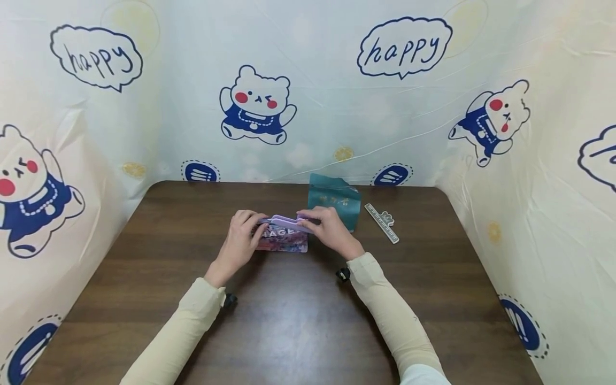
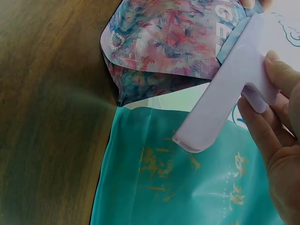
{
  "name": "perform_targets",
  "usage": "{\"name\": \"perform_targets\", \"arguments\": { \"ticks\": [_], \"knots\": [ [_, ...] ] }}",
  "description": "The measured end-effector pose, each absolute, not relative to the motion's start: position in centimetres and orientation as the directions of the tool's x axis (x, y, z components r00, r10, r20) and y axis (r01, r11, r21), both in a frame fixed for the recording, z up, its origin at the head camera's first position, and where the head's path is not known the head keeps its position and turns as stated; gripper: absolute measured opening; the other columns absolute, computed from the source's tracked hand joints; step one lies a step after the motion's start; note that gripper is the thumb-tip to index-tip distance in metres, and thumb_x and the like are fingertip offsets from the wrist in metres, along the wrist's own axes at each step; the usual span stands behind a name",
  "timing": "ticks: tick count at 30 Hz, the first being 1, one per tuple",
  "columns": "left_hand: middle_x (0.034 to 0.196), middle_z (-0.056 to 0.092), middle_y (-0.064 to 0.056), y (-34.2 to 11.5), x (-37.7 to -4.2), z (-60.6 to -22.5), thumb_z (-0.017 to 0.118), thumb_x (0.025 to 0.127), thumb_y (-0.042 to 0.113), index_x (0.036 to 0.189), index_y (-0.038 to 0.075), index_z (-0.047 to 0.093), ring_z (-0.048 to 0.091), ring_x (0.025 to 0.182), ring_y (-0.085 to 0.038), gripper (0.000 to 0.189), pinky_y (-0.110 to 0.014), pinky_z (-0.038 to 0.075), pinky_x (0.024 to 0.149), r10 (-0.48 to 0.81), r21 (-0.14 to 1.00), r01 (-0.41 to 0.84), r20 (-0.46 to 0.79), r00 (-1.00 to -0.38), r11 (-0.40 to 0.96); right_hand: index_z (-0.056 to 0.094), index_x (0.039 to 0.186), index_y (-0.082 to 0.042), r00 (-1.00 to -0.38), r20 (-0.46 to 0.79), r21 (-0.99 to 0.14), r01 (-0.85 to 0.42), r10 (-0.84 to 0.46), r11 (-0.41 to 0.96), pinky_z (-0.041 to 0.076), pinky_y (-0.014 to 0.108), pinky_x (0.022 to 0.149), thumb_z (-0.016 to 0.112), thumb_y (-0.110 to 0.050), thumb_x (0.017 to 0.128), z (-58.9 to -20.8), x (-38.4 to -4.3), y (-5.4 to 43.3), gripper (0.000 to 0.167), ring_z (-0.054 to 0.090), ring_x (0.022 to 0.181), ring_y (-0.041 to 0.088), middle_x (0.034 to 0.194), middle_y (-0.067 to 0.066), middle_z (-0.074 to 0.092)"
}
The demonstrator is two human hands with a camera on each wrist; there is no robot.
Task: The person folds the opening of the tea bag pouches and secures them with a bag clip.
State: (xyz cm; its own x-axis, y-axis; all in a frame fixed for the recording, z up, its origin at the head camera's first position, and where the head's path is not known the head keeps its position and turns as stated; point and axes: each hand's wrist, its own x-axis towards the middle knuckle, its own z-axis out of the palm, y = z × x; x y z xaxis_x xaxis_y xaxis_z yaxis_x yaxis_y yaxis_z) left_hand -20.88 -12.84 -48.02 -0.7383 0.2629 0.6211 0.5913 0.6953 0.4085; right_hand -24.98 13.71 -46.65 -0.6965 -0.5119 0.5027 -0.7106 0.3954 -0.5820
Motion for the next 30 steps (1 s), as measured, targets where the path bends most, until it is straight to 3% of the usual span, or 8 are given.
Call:
{"name": "perform_targets", "arguments": {
  "ticks": [10,30],
  "knots": [
    [0.102,0.063,-0.015,-12.3,-20.7,-48.2,0.065,0.099,0.007,0.108,-0.001,0.069,0.051,0.101,-0.034,0.012,-0.046,0.042,0.092,0.205,0.445,0.547,0.612,-0.764,0.709,0.077,0.117,-0.005,-0.701,0.504,-0.595,-0.706,-0.505,0.385,0.06,0.036,0.079,0.073,-0.016,0.094,-46.5,-25.0,13.0,0.025,0.073,0.095,0.018,0.11,0.01,0.077],
    [0.105,0.065,-0.018,-11.9,-20.3,-47.5,0.065,0.099,0.005,0.112,-0.005,0.067,0.051,0.101,-0.033,0.016,-0.045,0.045,0.09,0.17,0.483,0.494,0.568,-0.805,0.723,0.077,0.118,-0.008,-0.73,0.497,-0.623,-0.677,-0.47,0.393,0.06,0.032,0.077,0.073,-0.018,0.094,-46.1,-24.4,11.4,0.027,0.073,0.09,0.017,0.11,0.009,0.077]
  ]
}}
